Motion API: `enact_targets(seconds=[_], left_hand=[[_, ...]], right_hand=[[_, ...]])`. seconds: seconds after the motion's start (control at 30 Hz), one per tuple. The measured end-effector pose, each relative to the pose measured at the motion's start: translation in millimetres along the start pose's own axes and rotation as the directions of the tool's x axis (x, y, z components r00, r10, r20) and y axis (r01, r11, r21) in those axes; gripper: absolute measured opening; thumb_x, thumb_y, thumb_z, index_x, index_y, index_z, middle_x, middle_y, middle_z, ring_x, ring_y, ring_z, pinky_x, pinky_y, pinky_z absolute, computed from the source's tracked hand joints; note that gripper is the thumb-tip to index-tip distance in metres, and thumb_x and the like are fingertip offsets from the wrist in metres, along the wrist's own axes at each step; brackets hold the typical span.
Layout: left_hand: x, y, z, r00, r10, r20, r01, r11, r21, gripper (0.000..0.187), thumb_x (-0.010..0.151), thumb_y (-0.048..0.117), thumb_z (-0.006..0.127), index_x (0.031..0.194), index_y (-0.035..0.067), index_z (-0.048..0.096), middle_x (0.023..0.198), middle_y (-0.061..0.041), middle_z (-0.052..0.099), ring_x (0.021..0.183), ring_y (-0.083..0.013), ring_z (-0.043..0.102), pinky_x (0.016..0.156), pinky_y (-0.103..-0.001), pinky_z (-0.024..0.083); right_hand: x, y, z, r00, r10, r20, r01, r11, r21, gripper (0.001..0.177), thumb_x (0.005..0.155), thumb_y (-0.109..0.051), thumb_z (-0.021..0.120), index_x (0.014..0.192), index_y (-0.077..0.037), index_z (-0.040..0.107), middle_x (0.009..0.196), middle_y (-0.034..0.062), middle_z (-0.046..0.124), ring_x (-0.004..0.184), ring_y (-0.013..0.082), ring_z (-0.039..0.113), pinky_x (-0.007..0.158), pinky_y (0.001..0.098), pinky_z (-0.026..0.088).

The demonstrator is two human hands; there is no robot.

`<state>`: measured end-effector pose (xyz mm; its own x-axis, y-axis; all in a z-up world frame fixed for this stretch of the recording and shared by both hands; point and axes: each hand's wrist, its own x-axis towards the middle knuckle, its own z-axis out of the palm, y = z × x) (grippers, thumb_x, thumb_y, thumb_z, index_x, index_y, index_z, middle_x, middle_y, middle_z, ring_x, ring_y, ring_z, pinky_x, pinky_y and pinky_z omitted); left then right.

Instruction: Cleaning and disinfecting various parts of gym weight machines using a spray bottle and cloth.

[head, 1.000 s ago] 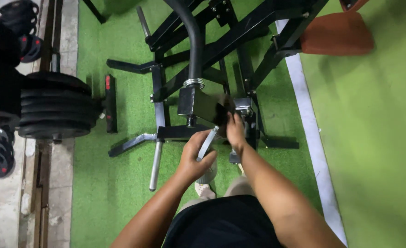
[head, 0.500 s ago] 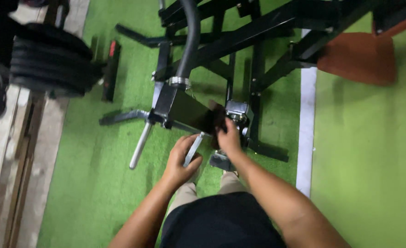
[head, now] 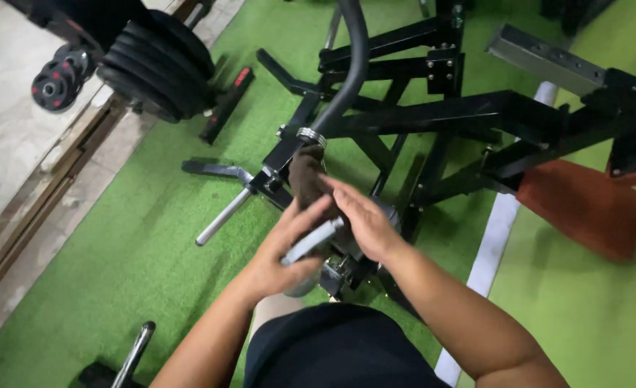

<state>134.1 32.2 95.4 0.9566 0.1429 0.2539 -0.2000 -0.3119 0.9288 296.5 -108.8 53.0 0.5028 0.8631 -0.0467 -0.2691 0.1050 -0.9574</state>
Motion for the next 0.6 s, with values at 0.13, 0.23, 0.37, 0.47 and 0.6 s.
enact_targets(seconds=[0.13, 0.23, 0.37, 0.47, 0.6], left_hand=[[8, 5, -13, 0.997, -0.033, -0.068, 0.037, 0.998, 0.054, 0.083, 0.078, 0.012, 0.068, 0.158, 0.013, 0.044, 0.168, -0.022, 0.034, 0.157, -0.0363, 0.036, 0.125, -0.044, 0.029], [15, 19, -44, 0.988, -0.136, -0.067, 0.137, 0.99, 0.01, 0.085, 0.073, 0.013, 0.067, 0.155, 0.015, 0.047, 0.163, -0.019, 0.041, 0.152, -0.0345, 0.04, 0.124, -0.045, 0.03], [44, 30, -99, 0.985, -0.171, 0.005, 0.17, 0.981, 0.091, 0.077, 0.072, 0.014, 0.07, 0.148, 0.014, 0.057, 0.148, -0.015, 0.063, 0.152, -0.0341, 0.04, 0.124, -0.045, 0.024], [72, 35, -133, 0.983, -0.167, 0.072, 0.162, 0.984, 0.07, 0.077, 0.071, 0.017, 0.072, 0.146, 0.014, 0.06, 0.142, -0.014, 0.064, 0.149, -0.0341, 0.044, 0.124, -0.044, 0.025], [122, 32, -174, 0.953, -0.205, 0.223, 0.213, 0.977, -0.011, 0.079, 0.069, 0.022, 0.074, 0.147, 0.016, 0.063, 0.123, -0.014, 0.067, 0.124, -0.0355, 0.059, 0.115, -0.046, 0.04]], right_hand=[[26, 4, -34, 0.994, 0.016, 0.109, -0.041, 0.974, 0.224, 0.05, 0.108, -0.028, 0.044, 0.149, -0.001, 0.048, 0.15, 0.0111, 0.054, 0.139, 0.0195, 0.05, 0.118, 0.0334, 0.037], [65, 47, -77, 0.979, 0.13, 0.155, -0.172, 0.936, 0.306, 0.046, 0.113, -0.024, 0.047, 0.148, 0.006, 0.054, 0.134, 0.024, 0.063, 0.118, 0.0317, 0.061, 0.101, 0.0442, 0.051], [136, 125, -119, 0.97, -0.177, -0.165, 0.086, 0.891, -0.446, 0.045, 0.1, -0.008, 0.065, 0.143, 0.001, 0.054, 0.133, 0.0149, 0.063, 0.119, 0.0206, 0.058, 0.098, 0.0355, 0.049], [162, 174, -128, 0.98, -0.082, -0.181, -0.018, 0.872, -0.488, 0.065, 0.086, 0.001, 0.064, 0.147, -0.007, 0.046, 0.13, 0.0086, 0.063, 0.108, 0.0198, 0.057, 0.09, 0.0356, 0.048], [192, 246, -159, 0.975, 0.111, -0.193, -0.217, 0.672, -0.708, 0.024, 0.103, -0.01, 0.076, 0.111, 0.008, 0.064, 0.107, 0.0235, 0.07, 0.1, 0.0227, 0.065, 0.096, 0.0363, 0.054]])
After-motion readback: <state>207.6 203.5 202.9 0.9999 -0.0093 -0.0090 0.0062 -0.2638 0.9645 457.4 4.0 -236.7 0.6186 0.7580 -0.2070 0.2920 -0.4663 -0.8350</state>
